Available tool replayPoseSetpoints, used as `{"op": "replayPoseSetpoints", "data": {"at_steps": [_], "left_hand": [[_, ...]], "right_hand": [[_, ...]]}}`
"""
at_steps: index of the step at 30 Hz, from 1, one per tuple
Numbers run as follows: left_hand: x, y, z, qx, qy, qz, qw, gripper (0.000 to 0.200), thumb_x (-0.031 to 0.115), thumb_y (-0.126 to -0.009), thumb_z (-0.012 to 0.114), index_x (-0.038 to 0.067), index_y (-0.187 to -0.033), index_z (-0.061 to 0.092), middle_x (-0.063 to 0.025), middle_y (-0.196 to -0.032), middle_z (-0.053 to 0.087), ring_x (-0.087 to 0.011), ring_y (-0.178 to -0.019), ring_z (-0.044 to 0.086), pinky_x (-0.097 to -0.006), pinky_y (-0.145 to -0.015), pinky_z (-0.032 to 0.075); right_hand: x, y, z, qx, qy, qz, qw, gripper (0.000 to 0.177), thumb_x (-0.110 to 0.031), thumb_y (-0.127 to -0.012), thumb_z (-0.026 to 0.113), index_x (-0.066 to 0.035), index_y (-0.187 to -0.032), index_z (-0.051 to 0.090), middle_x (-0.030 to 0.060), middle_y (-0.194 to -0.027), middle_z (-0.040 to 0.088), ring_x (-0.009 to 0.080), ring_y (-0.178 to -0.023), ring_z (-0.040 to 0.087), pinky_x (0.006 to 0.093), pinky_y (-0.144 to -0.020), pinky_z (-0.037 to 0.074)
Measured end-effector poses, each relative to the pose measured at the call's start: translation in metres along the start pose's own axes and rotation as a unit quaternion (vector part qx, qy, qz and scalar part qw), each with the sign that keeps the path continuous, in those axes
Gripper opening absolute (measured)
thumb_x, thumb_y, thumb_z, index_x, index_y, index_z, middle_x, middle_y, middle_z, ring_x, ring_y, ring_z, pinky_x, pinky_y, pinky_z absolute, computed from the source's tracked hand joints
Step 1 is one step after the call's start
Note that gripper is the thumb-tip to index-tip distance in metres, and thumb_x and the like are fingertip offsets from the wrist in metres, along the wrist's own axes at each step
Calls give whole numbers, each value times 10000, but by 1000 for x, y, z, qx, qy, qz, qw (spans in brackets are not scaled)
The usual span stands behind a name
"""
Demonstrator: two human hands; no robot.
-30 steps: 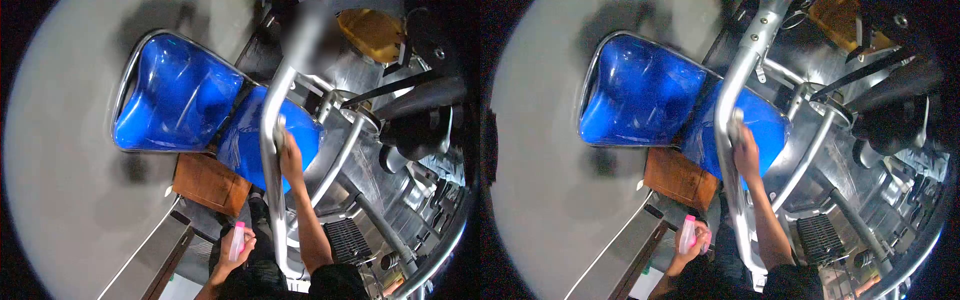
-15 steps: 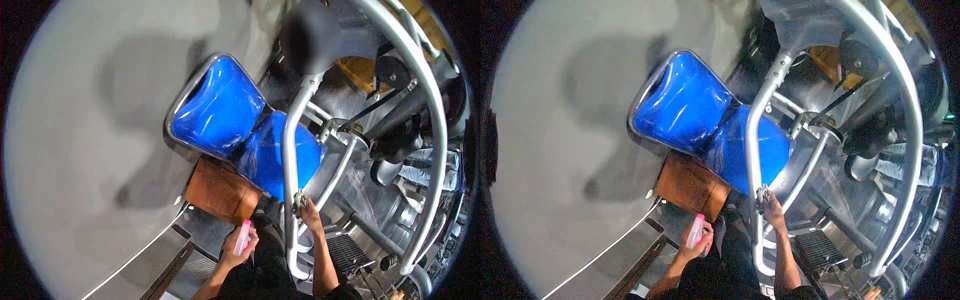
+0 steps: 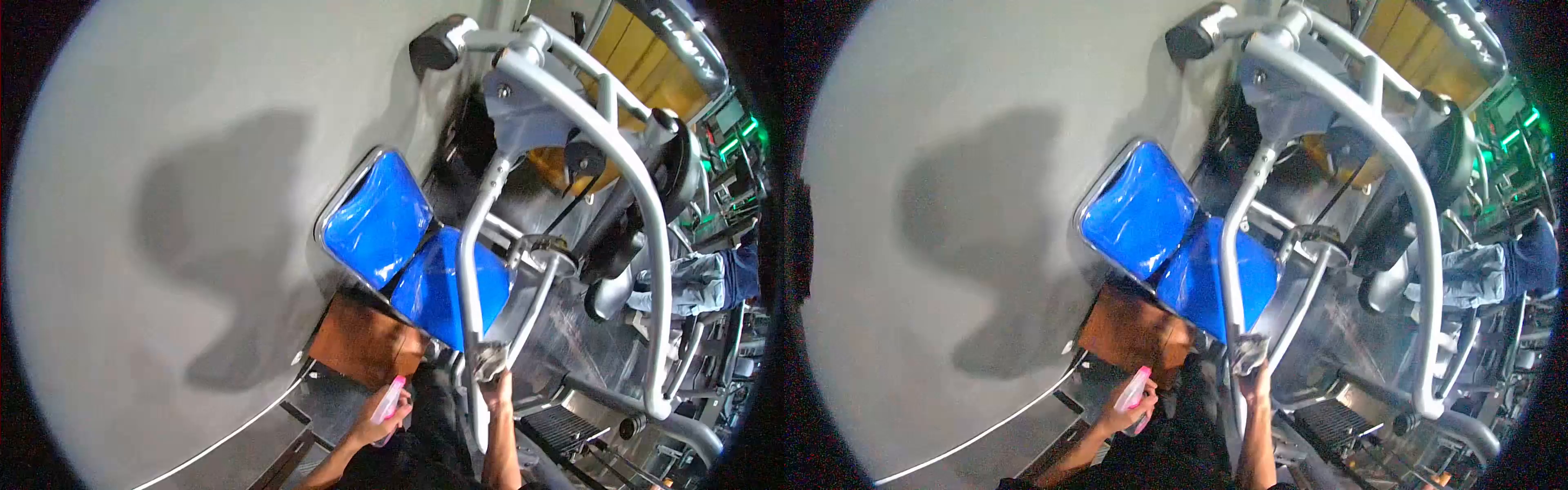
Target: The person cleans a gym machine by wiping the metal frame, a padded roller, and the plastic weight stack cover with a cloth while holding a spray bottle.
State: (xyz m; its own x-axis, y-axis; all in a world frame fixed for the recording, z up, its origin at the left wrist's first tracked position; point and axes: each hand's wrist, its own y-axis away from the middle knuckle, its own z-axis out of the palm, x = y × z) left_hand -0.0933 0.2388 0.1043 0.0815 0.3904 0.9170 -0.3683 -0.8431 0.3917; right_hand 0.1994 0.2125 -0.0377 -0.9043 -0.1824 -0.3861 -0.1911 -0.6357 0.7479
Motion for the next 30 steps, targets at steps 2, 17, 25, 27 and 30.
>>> {"op": "replayPoseSetpoints", "data": {"at_steps": [2,17,25,27,30], "left_hand": [[14,-9,-3,3,62,-19,998,213,81,-865,640,29,-1052,551,-13,-771,557,-81,-572,557,-235,-499,457],[62,-101,44,120,107,56,985,232,-2,-865,600,2,-1077,507,-39,-798,572,-105,-579,597,-260,-543,504],[95,-127,37,79,31,78,993,209,4,-867,604,-8,-1058,521,-42,-768,568,-120,-569,600,-267,-500,484],[101,-135,30,46,94,39,994,264,-12,-856,606,-21,-1099,503,-75,-871,562,-141,-563,597,-267,-509,481],[140,-150,29,68,148,58,985,322,-49,-840,596,-13,-1138,481,-97,-970,542,-160,-614,608,-283,-543,504]], "right_hand": [[10,-2,-5,-33,-29,47,998,490,-463,-963,353,-101,-1268,476,92,-1140,586,249,-990,591,412,-812,503],[-90,-53,103,-63,29,87,994,340,-365,-857,621,-152,-1119,582,50,-1039,635,205,-909,611,370,-772,512],[-143,-46,102,-82,58,31,994,444,-409,-882,590,-143,-1235,540,58,-1165,607,218,-998,595,370,-778,478],[-158,-28,127,-90,77,-30,992,422,-374,-909,566,-132,-1254,532,56,-1152,612,209,-990,599,344,-783,483],[-180,-9,159,-142,122,-85,979,401,-301,-943,524,-102,-1290,495,60,-1185,595,208,-1026,590,363,-856,483]]}}
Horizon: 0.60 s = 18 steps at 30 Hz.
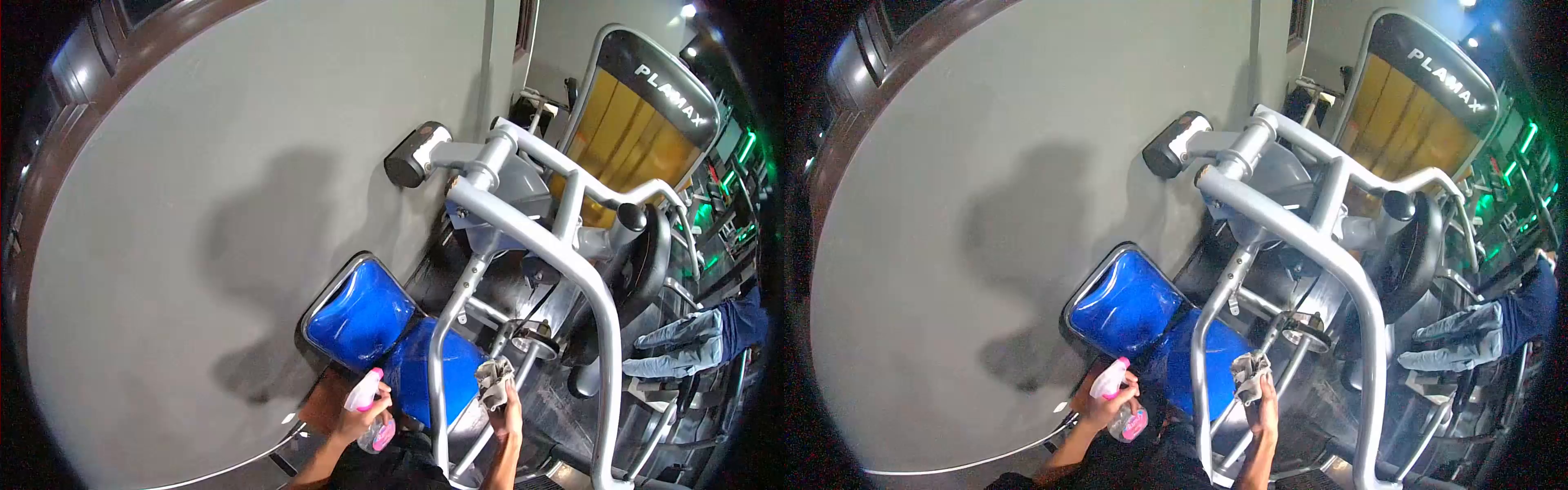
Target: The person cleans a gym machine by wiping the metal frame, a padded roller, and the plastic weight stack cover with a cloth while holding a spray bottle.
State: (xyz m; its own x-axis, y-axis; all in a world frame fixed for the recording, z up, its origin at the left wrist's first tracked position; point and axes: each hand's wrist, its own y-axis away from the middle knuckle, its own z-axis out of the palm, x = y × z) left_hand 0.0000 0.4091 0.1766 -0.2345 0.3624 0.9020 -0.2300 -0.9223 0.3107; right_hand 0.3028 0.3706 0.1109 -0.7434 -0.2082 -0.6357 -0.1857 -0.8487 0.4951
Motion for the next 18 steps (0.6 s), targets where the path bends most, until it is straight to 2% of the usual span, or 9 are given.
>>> {"op": "replayPoseSetpoints", "data": {"at_steps": [5,7,9,11,13,14,15,17,18], "left_hand": [[50,-47,6,-73,-26,85,993,287,-39,-859,605,-24,-1126,500,-77,-944,560,-129,-638,608,-263,-574,529],[61,-77,3,-95,-37,119,988,286,-36,-864,608,-29,-1131,506,-65,-949,567,-112,-643,602,-247,-540,523],[72,-109,-3,-117,-56,132,983,311,-32,-867,607,-25,-1159,500,-61,-959,567,-109,-638,597,-241,-529,517],[97,-139,0,-116,-78,127,982,335,-26,-873,603,-15,-1190,494,-62,-965,567,-106,-631,590,-240,-530,514],[122,-171,7,-106,-78,150,980,309,-6,-878,607,-4,-1168,502,-54,-935,570,-100,-625,589,-240,-525,508],[130,-190,8,-103,-84,171,976,252,14,-883,609,1,-1115,514,-43,-890,572,-94,-606,587,-245,-518,505],[145,-203,16,-71,-63,156,983,195,34,-888,609,1,-1058,521,-39,-862,570,-95,-577,585,-253,-509,501],[158,-239,20,-50,-57,171,982,172,44,-897,600,0,-1044,523,-42,-830,571,-99,-556,585,-260,-496,496],[173,-252,30,-41,-41,192,980,165,69,-899,603,-2,-1029,531,-37,-768,576,-97,-543,585,-261,-479,488]], "right_hand": [[-46,-11,52,-7,101,-50,994,452,-232,-946,523,-52,-1349,423,76,-1246,563,201,-1065,578,341,-872,482],[-80,-21,94,-76,163,-80,980,519,-201,-929,549,-47,-1392,375,96,-1280,540,208,-1098,562,346,-875,482],[-103,-40,121,36,230,-169,958,582,-214,-909,580,-50,-1415,346,122,-1314,510,230,-1140,540,358,-903,473],[-148,-63,167,-69,161,-226,958,588,-273,-907,573,-49,-1408,362,139,-1319,496,240,-1176,519,365,-943,459],[-176,-99,188,51,189,-273,942,521,-289,-904,575,-55,-1348,435,136,-1305,499,235,-1156,535,355,-923,474],[-188,-119,205,47,98,-281,954,527,-289,-901,579,-68,-1355,431,144,-1354,450,256,-1179,516,381,-949,454],[-184,-159,194,88,269,-395,874,533,-276,-910,570,-84,-1380,411,143,-1393,408,265,-1242,452,379,-1020,379],[-187,-216,202,118,407,-505,752,521,-276,-928,539,-99,-1397,398,135,-1414,394,254,-1301,378,355,-1069,295],[-196,-210,224,128,347,-427,825,515,-280,-939,521,-92,-1401,391,128,-1422,388,242,-1306,368,343,-1071,282]]}}
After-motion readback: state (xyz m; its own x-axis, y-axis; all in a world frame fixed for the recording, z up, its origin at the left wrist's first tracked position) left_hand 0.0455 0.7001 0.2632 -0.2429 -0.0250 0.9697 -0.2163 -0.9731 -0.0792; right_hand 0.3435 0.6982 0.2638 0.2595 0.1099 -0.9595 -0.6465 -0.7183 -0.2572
